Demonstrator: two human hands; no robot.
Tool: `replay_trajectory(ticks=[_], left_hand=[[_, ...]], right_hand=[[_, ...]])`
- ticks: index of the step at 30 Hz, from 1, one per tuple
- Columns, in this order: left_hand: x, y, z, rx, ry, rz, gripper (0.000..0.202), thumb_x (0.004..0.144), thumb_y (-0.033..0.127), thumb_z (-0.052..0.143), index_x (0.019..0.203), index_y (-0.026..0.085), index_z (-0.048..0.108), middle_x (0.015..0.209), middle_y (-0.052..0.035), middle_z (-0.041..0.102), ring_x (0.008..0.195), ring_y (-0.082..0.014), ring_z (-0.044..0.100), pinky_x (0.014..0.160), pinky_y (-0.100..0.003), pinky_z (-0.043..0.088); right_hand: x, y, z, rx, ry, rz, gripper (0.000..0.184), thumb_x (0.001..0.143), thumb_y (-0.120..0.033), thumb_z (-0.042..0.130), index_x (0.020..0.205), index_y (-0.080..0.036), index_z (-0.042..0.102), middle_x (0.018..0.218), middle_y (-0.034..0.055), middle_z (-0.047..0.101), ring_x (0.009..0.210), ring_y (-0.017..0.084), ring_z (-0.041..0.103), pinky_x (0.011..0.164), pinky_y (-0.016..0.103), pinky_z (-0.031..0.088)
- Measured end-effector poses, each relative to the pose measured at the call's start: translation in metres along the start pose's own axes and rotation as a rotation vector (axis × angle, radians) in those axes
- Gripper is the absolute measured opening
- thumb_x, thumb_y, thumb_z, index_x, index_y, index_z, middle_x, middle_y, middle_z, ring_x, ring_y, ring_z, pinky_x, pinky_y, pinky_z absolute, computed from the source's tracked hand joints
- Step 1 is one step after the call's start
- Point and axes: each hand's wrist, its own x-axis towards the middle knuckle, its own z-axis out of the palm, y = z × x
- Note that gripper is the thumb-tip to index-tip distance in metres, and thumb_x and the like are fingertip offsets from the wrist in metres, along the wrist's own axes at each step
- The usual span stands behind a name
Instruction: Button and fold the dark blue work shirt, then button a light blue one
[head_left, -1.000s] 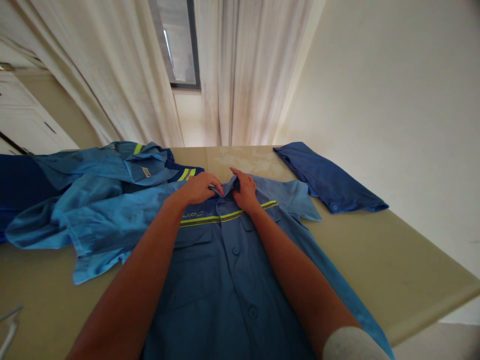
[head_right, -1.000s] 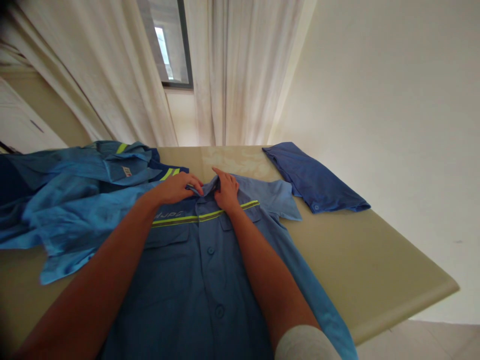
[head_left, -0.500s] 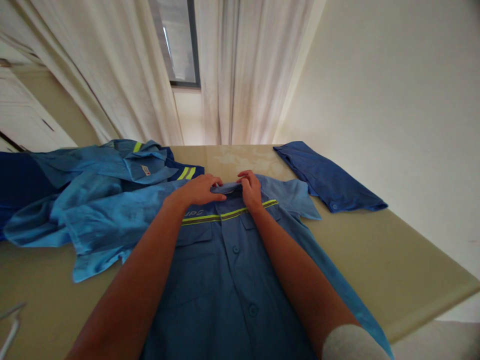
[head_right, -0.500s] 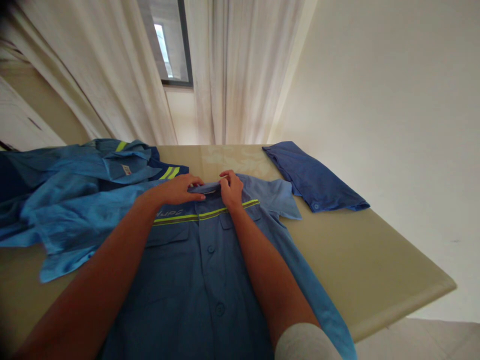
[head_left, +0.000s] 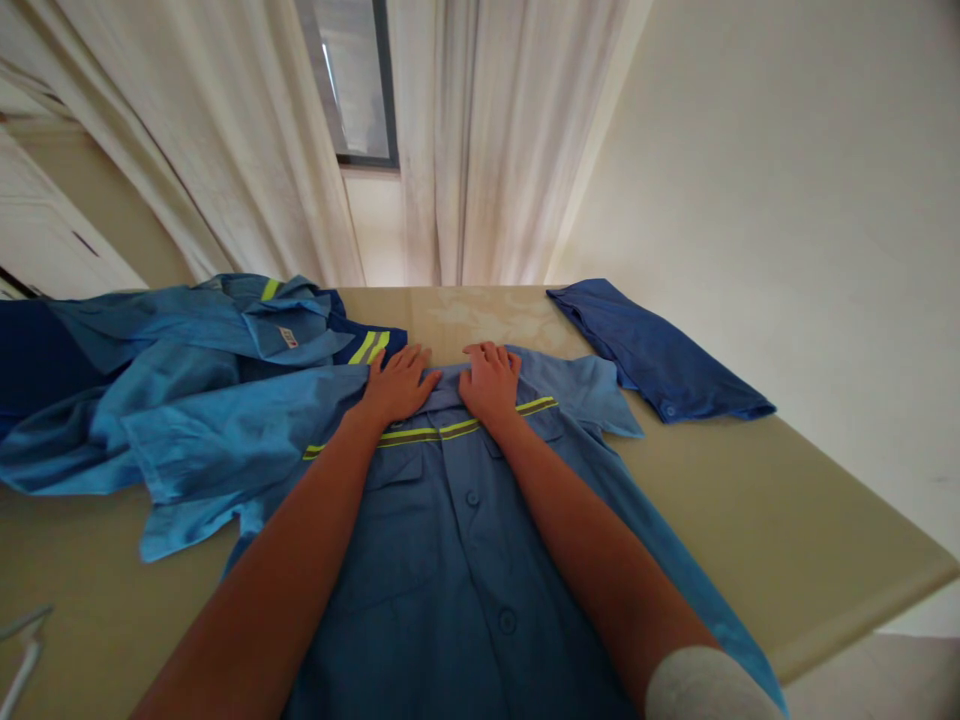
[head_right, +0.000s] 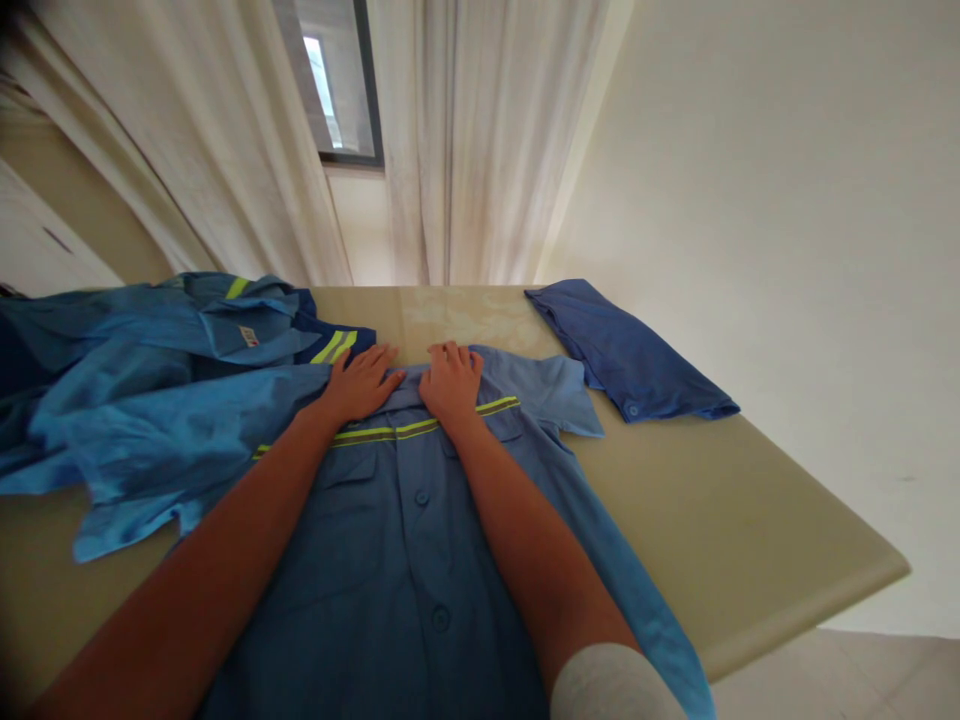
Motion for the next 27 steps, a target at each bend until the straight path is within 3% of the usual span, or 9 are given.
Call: replay_trajectory(ticks=[4,9,12,15,17,19,22,24,27], left_hand=[[0.000,-0.003,0.004,-0.043,0.053,0.004,0.047,0.102,0.046,0.038,0.140,0.027,0.060,0.150,-0.0097,0.060,0.140,-0.0289,0.050,0.125,-0.056,0.012],[-0.005,0.002,-0.005,-0.033,0.167,-0.068,0.043,0.098,0.024,0.037,0.127,0.019,0.069,0.130,-0.0125,0.072,0.128,-0.0262,0.060,0.124,-0.049,0.022],[-0.027,-0.012,-0.020,-0.004,0.075,0.041,0.046,0.100,0.029,0.037,0.134,0.019,0.066,0.141,-0.0126,0.066,0.136,-0.0261,0.055,0.124,-0.047,0.026],[-0.070,-0.043,-0.050,0.072,0.010,0.080,0.047,0.097,0.037,0.046,0.139,0.026,0.063,0.153,-0.0091,0.056,0.145,-0.0283,0.045,0.125,-0.049,0.024],[-0.106,-0.063,-0.074,0.143,0.043,-0.010,0.046,0.094,0.034,0.051,0.137,0.030,0.064,0.154,-0.0076,0.055,0.145,-0.0306,0.045,0.125,-0.052,0.024],[-0.143,-0.076,-0.092,0.186,0.136,-0.180,0.045,0.094,0.032,0.049,0.135,0.030,0.064,0.153,-0.0092,0.056,0.141,-0.0341,0.048,0.120,-0.055,0.032],[-0.188,-0.083,-0.103,0.181,0.303,-0.499,0.051,0.097,0.038,0.041,0.143,0.021,0.056,0.149,-0.0188,0.055,0.137,-0.0423,0.048,0.109,-0.062,0.041],[-0.205,-0.083,-0.102,0.157,0.327,-0.656,0.060,0.097,0.048,0.042,0.146,0.014,0.049,0.149,-0.0258,0.051,0.136,-0.0491,0.045,0.104,-0.069,0.041],[-0.213,-0.083,-0.104,0.094,0.298,-0.809,0.072,0.090,0.056,0.054,0.146,0.011,0.044,0.150,-0.0301,0.042,0.135,-0.0547,0.043,0.101,-0.073,0.041]], right_hand=[[0.001,-0.009,-0.002,0.025,0.055,-0.040,0.050,0.099,-0.023,0.044,0.148,-0.014,0.051,0.156,0.0160,0.048,0.143,0.032,0.039,0.120,0.047,0.025],[-0.009,-0.010,0.028,-0.034,-0.190,-0.046,0.059,0.104,-0.037,0.041,0.151,-0.002,0.048,0.157,0.0230,0.047,0.148,0.032,0.040,0.125,0.046,0.022],[-0.010,-0.005,0.039,-0.044,-0.208,-0.048,0.060,0.105,-0.040,0.040,0.153,-0.005,0.047,0.159,0.0221,0.044,0.150,0.031,0.039,0.126,0.047,0.020],[-0.009,-0.003,0.038,-0.029,-0.197,-0.042,0.062,0.104,-0.040,0.041,0.154,-0.004,0.045,0.160,0.0239,0.043,0.151,0.031,0.037,0.125,0.048,0.021],[-0.008,-0.005,0.033,-0.009,-0.184,-0.036,0.062,0.104,-0.039,0.043,0.154,-0.004,0.044,0.159,0.0246,0.043,0.150,0.032,0.039,0.124,0.048,0.024],[-0.009,-0.010,0.022,0.022,-0.125,-0.033,0.062,0.102,-0.038,0.047,0.154,-0.005,0.044,0.158,0.0238,0.046,0.148,0.032,0.041,0.122,0.047,0.027],[-0.016,-0.019,0.000,0.072,0.009,-0.098,0.055,0.100,-0.028,0.049,0.152,-0.010,0.049,0.156,0.0184,0.050,0.145,0.028,0.043,0.121,0.044,0.030],[-0.029,-0.027,-0.015,0.093,0.024,-0.165,0.049,0.101,-0.024,0.047,0.147,-0.014,0.055,0.153,0.0140,0.054,0.141,0.026,0.047,0.120,0.042,0.031],[-0.060,-0.040,-0.027,0.089,-0.089,-0.213,0.049,0.102,-0.034,0.051,0.148,-0.018,0.055,0.155,0.0123,0.053,0.139,0.027,0.050,0.117,0.043,0.035]])
